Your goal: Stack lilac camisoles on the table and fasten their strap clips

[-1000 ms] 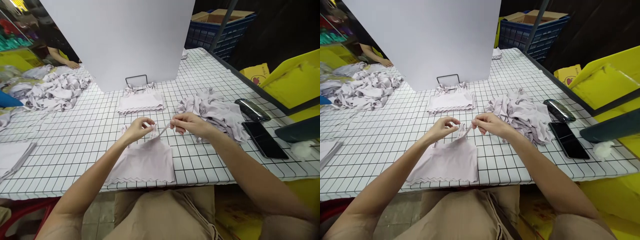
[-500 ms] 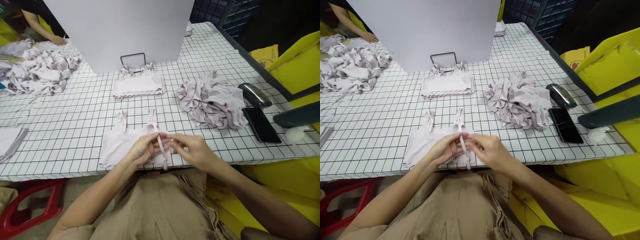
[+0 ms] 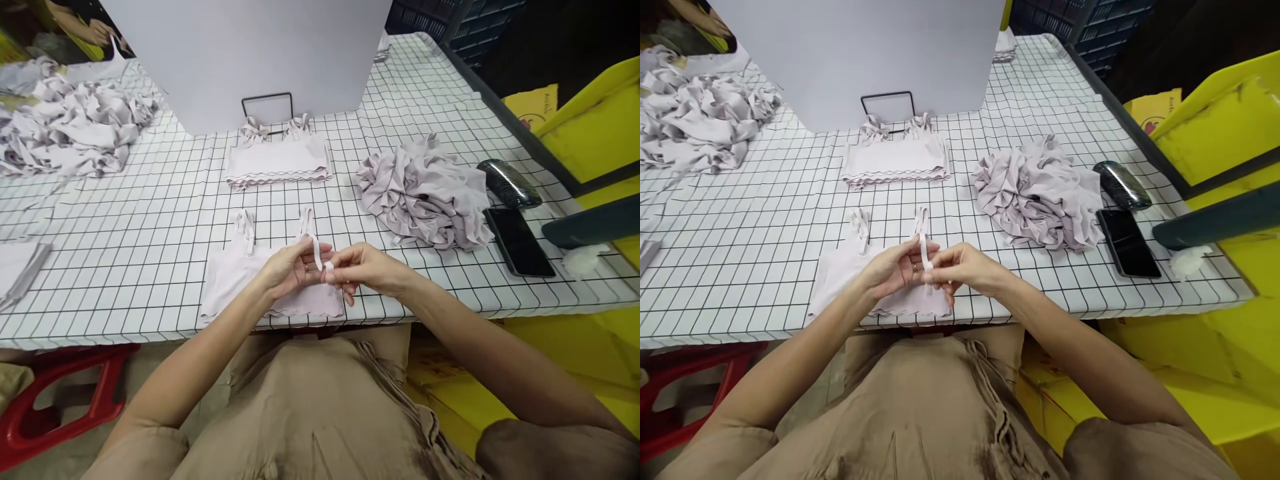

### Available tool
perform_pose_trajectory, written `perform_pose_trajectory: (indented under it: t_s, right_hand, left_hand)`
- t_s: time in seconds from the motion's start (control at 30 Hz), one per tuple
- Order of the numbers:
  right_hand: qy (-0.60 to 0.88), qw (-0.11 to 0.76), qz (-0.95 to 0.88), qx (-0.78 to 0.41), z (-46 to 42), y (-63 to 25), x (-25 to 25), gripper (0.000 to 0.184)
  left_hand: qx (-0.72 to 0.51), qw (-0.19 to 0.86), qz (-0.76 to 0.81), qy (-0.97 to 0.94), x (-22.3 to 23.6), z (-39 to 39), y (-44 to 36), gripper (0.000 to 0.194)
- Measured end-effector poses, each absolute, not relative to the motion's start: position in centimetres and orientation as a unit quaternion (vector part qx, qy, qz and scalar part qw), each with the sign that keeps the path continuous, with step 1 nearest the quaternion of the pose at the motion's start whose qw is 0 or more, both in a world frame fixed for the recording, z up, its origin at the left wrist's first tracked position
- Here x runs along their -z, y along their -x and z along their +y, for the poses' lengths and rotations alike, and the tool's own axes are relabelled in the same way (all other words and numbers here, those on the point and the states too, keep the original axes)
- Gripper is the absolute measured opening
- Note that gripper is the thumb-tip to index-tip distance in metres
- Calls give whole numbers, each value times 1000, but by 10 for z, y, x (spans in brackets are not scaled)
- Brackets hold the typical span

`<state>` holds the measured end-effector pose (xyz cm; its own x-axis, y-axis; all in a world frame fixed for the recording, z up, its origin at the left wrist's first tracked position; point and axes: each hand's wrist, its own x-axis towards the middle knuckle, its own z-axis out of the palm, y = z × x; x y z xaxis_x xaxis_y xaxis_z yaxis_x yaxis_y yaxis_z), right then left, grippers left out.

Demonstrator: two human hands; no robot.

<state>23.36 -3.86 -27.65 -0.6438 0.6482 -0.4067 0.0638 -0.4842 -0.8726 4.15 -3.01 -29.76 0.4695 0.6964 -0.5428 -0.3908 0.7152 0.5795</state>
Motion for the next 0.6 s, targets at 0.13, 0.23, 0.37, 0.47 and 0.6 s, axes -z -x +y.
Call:
perform_pose_trajectory:
  t_s: [0.13,0.23,0.37,0.47,0.6]
  right_hand:
    - [417,283,-416,-757,-24,-231,277,36]
    - [431,311,-399,-747,-17,-228,279,34]
    - [423,356,-394,-734,-9,-226,275,31]
    - [409,394,-397,-721,1,-226,270,29]
    - [410,403,-400,-713,12,-226,270,32]
  left_hand:
    - [-306,869,351,-167,303,-43,-34,38]
    - [-326,859,351,-180,306,-48,-30,23]
    - [-375,834,352,-198,299,-37,-31,20]
    - [-403,827,344,-189,291,-22,-34,33]
    - [-408,807,359,-232,292,-14,-40,27]
